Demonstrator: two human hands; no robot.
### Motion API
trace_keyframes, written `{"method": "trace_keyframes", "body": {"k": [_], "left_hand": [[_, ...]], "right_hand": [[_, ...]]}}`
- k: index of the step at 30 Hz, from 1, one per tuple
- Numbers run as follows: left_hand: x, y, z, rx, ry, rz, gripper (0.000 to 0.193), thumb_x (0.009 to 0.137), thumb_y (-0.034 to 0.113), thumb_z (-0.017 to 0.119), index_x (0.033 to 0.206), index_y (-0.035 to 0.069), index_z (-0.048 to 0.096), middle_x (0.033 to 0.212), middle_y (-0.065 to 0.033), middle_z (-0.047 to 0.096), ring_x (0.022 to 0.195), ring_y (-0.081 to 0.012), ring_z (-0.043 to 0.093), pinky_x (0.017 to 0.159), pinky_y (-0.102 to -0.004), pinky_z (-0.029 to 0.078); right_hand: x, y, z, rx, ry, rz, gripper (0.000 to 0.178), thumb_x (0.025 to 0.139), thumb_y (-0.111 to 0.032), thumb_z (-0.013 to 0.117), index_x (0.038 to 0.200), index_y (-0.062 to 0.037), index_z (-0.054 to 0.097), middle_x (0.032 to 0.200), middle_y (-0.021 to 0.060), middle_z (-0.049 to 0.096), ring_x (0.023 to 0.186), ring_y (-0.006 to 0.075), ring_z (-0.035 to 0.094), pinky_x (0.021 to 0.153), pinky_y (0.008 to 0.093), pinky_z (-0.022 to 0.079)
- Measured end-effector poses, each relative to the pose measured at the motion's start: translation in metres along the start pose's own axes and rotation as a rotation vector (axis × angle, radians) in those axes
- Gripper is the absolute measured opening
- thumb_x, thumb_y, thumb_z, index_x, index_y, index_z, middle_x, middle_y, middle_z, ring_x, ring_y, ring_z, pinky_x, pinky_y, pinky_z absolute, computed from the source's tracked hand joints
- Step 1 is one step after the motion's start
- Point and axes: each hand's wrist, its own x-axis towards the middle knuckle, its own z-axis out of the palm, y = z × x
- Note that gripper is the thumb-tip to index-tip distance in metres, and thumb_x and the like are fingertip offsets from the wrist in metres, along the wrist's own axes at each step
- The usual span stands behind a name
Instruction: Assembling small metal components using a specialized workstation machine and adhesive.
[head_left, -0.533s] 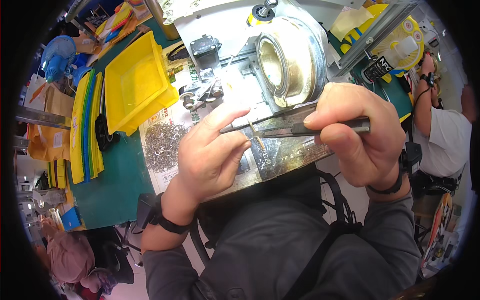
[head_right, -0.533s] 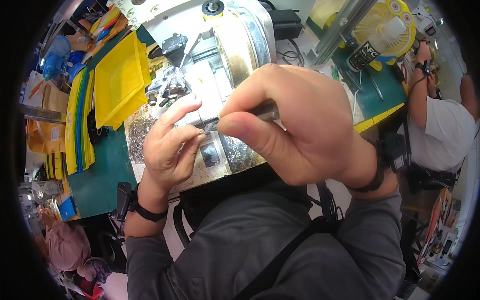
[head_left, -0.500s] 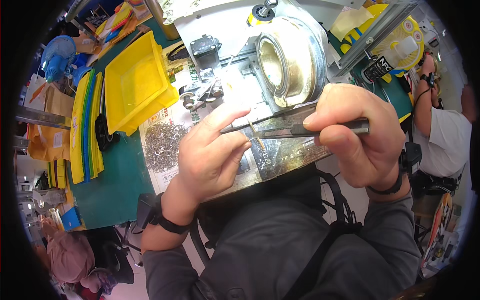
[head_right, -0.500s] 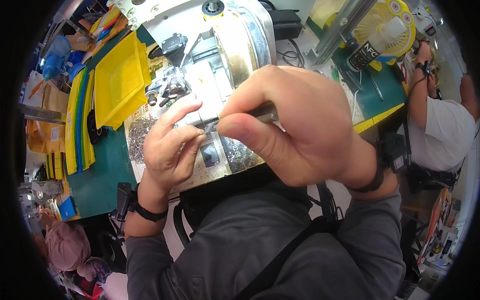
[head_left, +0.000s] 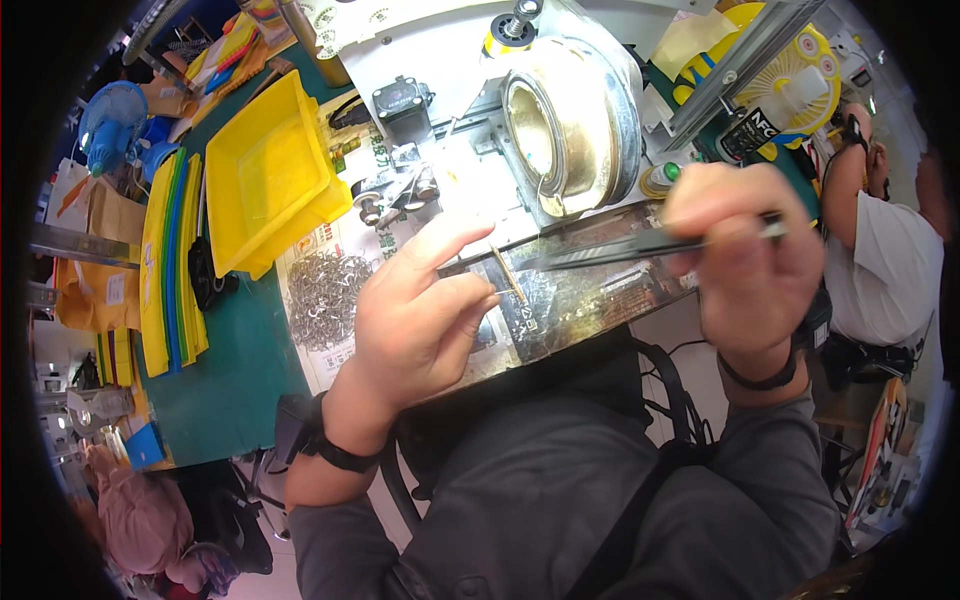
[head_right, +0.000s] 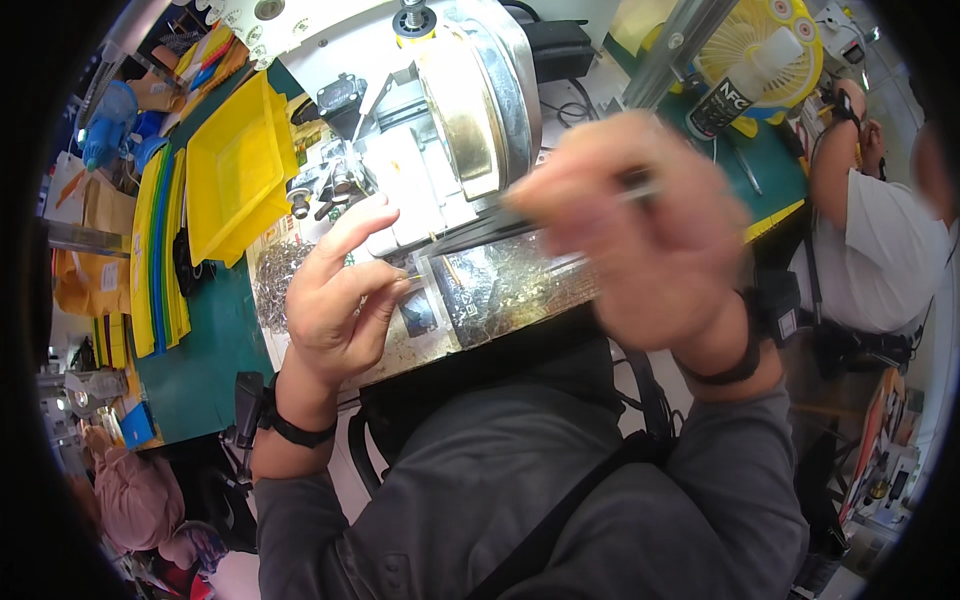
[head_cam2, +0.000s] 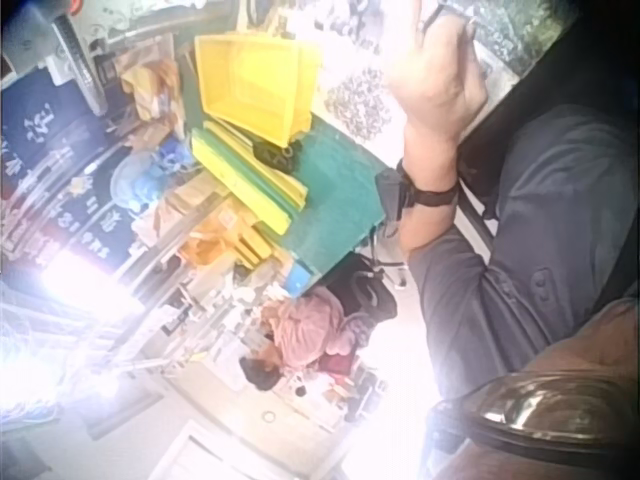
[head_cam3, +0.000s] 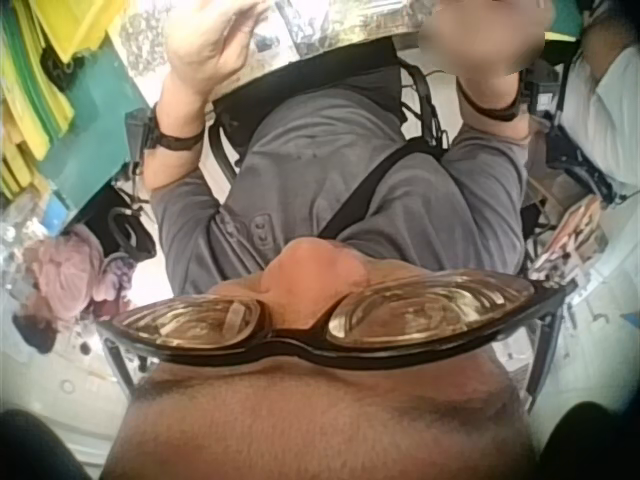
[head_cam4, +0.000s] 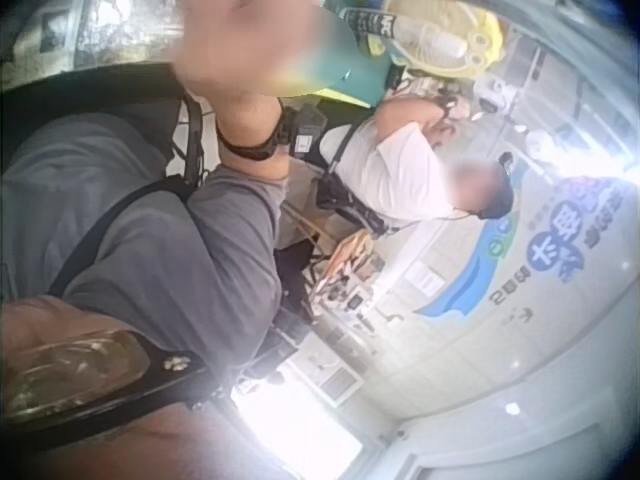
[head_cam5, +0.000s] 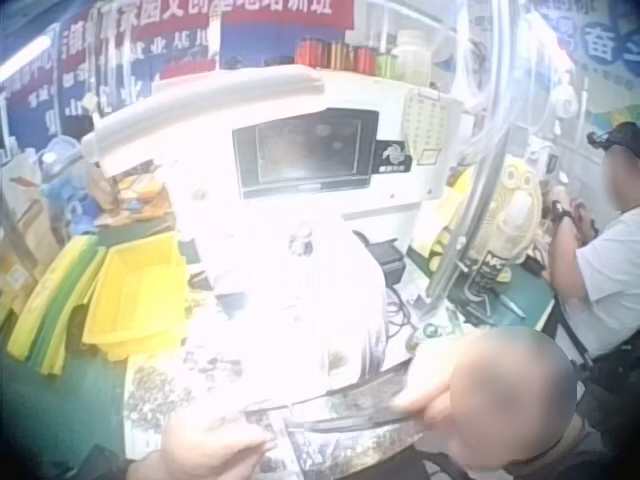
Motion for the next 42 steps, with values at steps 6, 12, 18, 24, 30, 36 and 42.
{"method": "trace_keyframes", "body": {"k": [6, 12, 18, 24, 30, 36, 42], "left_hand": [[0.005, 0.006, 0.001, 0.007, -0.023, 0.027, 0.017, 0.074, -0.001, 0.076, 0.088, 0.003, 0.067, 0.119, -0.0219, 0.067, 0.100, -0.0404, 0.068, 0.082, -0.0418, 0.056], [-0.003, 0.007, 0.004, -0.014, -0.075, -0.035, 0.009, 0.081, 0.000, 0.073, 0.086, 0.000, 0.065, 0.123, -0.0277, 0.065, 0.121, -0.0429, 0.062, 0.103, -0.0466, 0.048], [-0.003, 0.001, 0.011, 0.113, -0.035, -0.017, 0.011, 0.079, -0.001, 0.074, 0.085, -0.001, 0.065, 0.122, -0.0266, 0.065, 0.114, -0.0429, 0.065, 0.097, -0.0443, 0.052], [0.000, 0.009, 0.009, 0.144, -0.053, -0.044, 0.010, 0.079, -0.002, 0.072, 0.085, -0.001, 0.064, 0.123, -0.0273, 0.065, 0.118, -0.0447, 0.063, 0.103, -0.0471, 0.048], [0.000, 0.040, -0.014, 0.211, -0.073, -0.027, 0.010, 0.077, -0.004, 0.070, 0.084, -0.002, 0.064, 0.122, -0.0274, 0.065, 0.119, -0.0443, 0.063, 0.105, -0.0476, 0.047], [0.000, 0.067, -0.037, 0.096, 0.020, -0.173, 0.008, 0.082, 0.002, 0.069, 0.085, -0.003, 0.063, 0.123, -0.0280, 0.064, 0.118, -0.0387, 0.063, 0.106, -0.0457, 0.046], [0.032, 0.078, -0.020, -0.298, 0.009, -0.296, 0.008, 0.078, -0.005, 0.070, 0.083, 0.000, 0.066, 0.100, -0.0146, 0.073, 0.094, -0.0250, 0.069, 0.085, -0.0319, 0.051]], "right_hand": [[-0.067, 0.046, -0.035, 0.209, 0.121, 0.863, 0.023, 0.102, -0.013, 0.055, 0.121, -0.0017, 0.059, 0.086, 0.0078, 0.068, 0.064, 0.0097, 0.062, 0.060, 0.0227, 0.051], [-0.081, 0.068, -0.083, -0.305, 0.145, 0.861, 0.045, 0.098, -0.018, 0.062, 0.137, -0.0014, 0.050, 0.064, 0.0029, 0.061, 0.057, 0.0080, 0.055, 0.056, 0.0239, 0.046], [-0.060, 0.084, -0.132, 0.069, 0.513, 0.555, 0.044, 0.097, -0.020, 0.065, 0.133, 0.0033, 0.052, 0.067, 0.0035, 0.062, 0.058, 0.0081, 0.056, 0.053, 0.0224, 0.043], [-0.056, 0.105, -0.128, 0.202, 0.445, 0.776, 0.035, 0.101, -0.020, 0.060, 0.127, 0.0029, 0.056, 0.081, 0.0089, 0.068, 0.063, 0.0128, 0.063, 0.054, 0.0253, 0.048], [-0.053, 0.080, -0.161, 0.952, 0.236, 0.081, 0.024, 0.102, -0.023, 0.060, 0.105, 0.0002, 0.066, 0.074, 0.0082, 0.066, 0.060, 0.0143, 0.062, 0.056, 0.0269, 0.049], [-0.028, 0.026, -0.122, -0.161, 0.259, 0.409, 0.026, 0.097, -0.023, 0.068, 0.109, 0.0003, 0.067, 0.059, -0.0003, 0.055, 0.054, 0.0089, 0.050, 0.055, 0.0256, 0.040], [-0.035, -0.018, -0.052, -0.314, 0.052, -0.142, 0.018, 0.082, -0.010, 0.080, 0.096, -0.0038, 0.069, 0.062, 0.0038, 0.055, 0.054, 0.0147, 0.053, 0.053, 0.0300, 0.041]]}}
